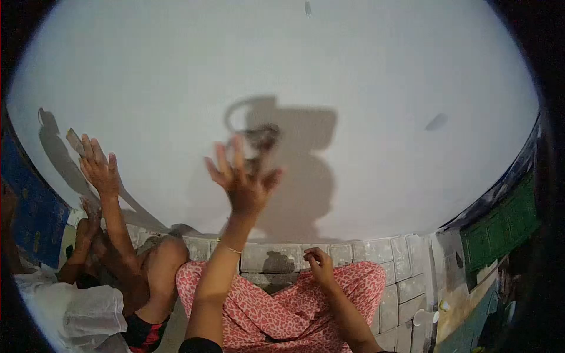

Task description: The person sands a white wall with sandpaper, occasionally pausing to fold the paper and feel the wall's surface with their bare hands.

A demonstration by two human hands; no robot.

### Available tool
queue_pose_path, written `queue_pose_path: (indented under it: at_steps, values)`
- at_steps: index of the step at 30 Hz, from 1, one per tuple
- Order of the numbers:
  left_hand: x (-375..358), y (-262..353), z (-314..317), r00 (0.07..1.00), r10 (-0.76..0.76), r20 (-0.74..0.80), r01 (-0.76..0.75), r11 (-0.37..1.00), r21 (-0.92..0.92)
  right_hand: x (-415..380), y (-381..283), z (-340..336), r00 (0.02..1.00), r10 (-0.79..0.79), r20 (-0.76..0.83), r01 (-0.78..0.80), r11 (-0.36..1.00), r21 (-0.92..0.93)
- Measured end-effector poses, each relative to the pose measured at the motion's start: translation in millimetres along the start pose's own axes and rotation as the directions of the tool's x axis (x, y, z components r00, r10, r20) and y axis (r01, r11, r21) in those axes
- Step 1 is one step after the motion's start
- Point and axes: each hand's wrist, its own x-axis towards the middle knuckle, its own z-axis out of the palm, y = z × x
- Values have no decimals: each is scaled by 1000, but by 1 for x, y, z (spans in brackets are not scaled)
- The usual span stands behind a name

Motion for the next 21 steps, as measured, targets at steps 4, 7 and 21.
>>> queue_pose_path:
  at_steps: [4,7,21]
  values:
    - [23,-37,-25,967,-219,-132,218,976,-21,2,-4,1,1000,-6,17,6,1000,23]
    - [29,-45,-35,970,-173,-172,149,978,-144,5,-8,0,995,59,78,-60,998,11]
    - [36,-50,-43,952,-191,-237,123,953,-276,2,-7,1,999,25,23,-25,999,20]
